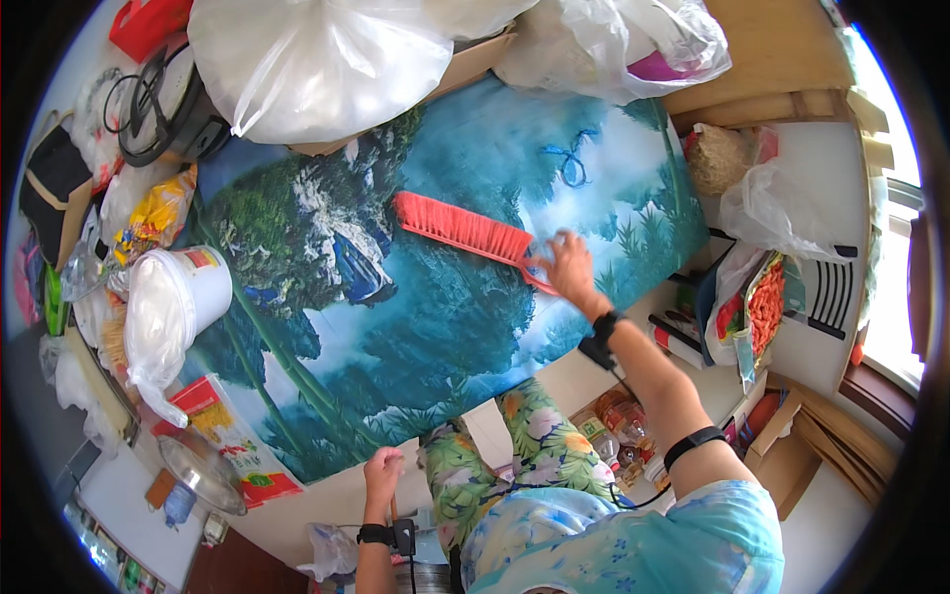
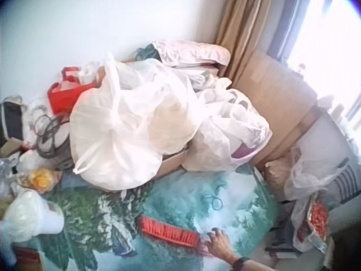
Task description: The person carries a wooden board to the kitchen, checks flatbread cooking in a pan, and later cleans a bed surface with a brush.
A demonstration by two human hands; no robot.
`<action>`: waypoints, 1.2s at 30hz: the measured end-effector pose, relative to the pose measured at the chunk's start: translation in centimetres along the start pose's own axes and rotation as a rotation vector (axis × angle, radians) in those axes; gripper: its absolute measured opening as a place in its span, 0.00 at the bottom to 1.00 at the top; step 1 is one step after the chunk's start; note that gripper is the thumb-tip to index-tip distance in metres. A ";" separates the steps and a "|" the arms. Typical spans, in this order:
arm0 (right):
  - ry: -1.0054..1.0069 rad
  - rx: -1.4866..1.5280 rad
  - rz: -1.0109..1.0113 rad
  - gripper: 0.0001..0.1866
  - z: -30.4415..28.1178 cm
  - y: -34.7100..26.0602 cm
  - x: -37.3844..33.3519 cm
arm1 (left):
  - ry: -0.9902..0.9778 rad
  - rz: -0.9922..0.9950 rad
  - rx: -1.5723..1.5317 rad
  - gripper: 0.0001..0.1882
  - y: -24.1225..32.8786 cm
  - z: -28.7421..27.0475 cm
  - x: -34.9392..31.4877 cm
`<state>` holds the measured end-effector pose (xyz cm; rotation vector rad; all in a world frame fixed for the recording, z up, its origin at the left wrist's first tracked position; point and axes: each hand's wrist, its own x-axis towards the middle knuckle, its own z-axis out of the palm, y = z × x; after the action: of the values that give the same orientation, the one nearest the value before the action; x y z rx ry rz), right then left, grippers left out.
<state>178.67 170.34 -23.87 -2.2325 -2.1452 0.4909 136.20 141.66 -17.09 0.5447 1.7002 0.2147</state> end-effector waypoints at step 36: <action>-0.114 0.097 0.405 0.16 5.3 -3.0 -5.3 | 0.020 -0.058 -0.240 0.08 -7.7 -3.3 -1.7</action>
<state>174.50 164.27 -27.07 -2.6443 -1.6615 0.7287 131.44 134.72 -18.27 0.3158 1.6788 0.3778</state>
